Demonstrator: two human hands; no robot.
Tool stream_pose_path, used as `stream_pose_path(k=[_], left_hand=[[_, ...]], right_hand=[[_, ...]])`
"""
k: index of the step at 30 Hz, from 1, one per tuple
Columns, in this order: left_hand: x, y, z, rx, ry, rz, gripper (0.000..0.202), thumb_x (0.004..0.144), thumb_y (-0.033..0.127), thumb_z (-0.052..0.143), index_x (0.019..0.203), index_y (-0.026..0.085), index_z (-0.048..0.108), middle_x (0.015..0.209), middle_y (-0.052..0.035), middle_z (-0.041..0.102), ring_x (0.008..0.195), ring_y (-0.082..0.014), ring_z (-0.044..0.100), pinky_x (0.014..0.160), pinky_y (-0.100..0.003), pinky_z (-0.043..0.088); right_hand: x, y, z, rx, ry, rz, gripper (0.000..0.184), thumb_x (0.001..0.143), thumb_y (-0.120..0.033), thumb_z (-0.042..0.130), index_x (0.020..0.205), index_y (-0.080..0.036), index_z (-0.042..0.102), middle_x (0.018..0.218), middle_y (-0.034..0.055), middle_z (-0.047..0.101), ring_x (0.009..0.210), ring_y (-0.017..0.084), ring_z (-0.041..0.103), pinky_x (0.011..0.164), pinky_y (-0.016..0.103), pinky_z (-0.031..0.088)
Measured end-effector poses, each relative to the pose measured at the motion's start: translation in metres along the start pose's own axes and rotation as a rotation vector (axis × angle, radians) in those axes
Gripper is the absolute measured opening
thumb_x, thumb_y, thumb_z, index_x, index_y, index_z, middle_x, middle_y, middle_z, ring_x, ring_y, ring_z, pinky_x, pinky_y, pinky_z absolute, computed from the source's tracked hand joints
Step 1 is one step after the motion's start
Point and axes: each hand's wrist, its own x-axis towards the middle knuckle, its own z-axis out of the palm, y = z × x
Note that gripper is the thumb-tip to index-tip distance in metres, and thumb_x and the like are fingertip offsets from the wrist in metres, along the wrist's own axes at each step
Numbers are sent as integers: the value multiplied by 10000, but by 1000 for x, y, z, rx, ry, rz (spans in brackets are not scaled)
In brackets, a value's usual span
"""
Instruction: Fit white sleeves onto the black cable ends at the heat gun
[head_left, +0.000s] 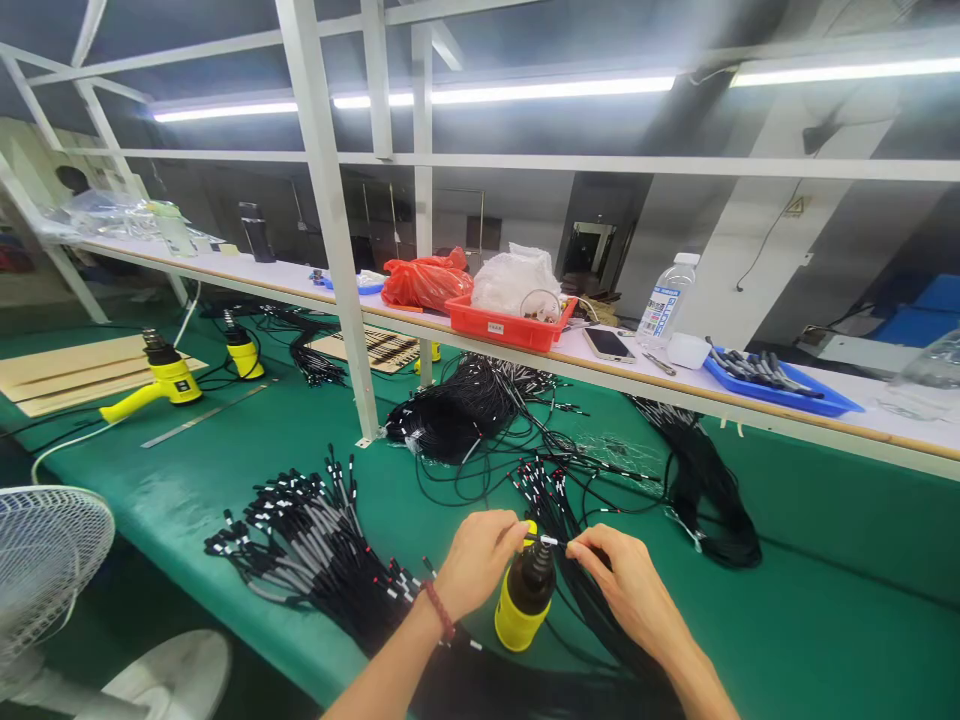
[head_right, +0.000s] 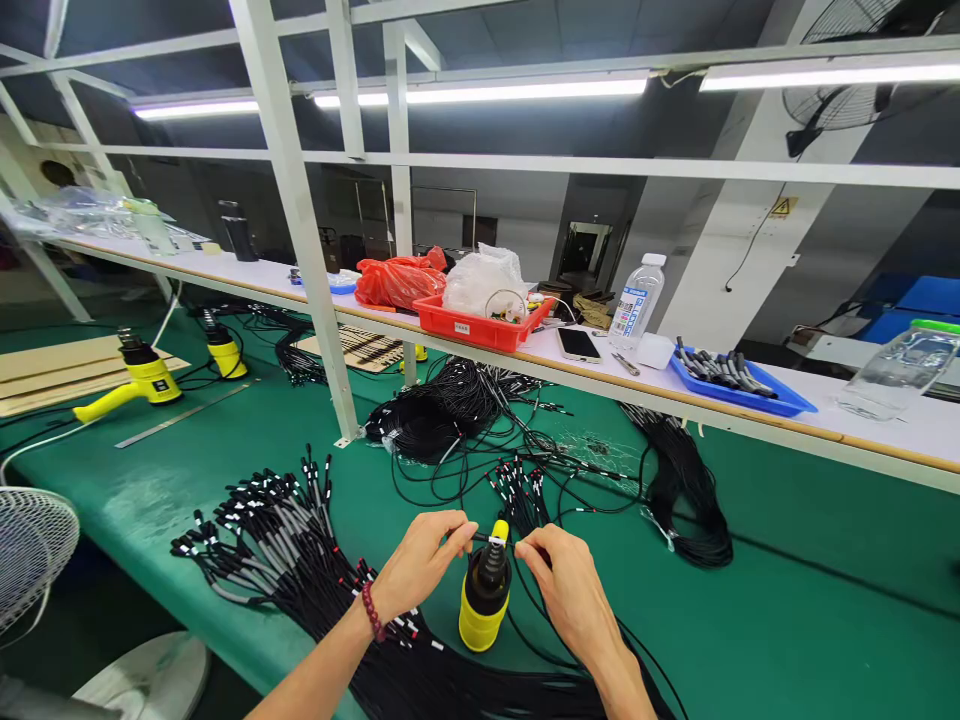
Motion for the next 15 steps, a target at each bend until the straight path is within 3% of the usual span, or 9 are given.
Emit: stream_pose_path(k=[9, 11, 15], left_hand=[[-1, 0, -1, -99, 61, 25, 49, 862, 184, 516, 834, 192, 556, 838, 6, 596, 826, -162, 544, 746, -248, 386], [-1, 1, -1, -62, 55, 31, 86, 886, 212, 497, 821, 193, 551, 826, 4, 597, 816, -168, 540, 752, -260, 387], [-2, 2, 0, 78, 16, -7, 341, 970, 290, 360, 687, 192, 524, 720, 3, 592, 731, -176, 531, 748, -295, 375]], right_hand=[[1, -3, 3, 68, 58, -28, 160, 852, -271, 515, 728, -212, 596, 715, 7, 636, 662, 167, 565, 619, 265, 418], [1, -1, 3, 62, 46, -15, 192, 866, -296, 502, 724, -211, 600, 714, 6, 637, 658, 168, 561, 614, 265, 409], [0, 1, 2, 22, -9, 21, 335, 915, -376, 432, 694, -212, 623, 676, 8, 637, 626, 170, 538, 581, 268, 370]])
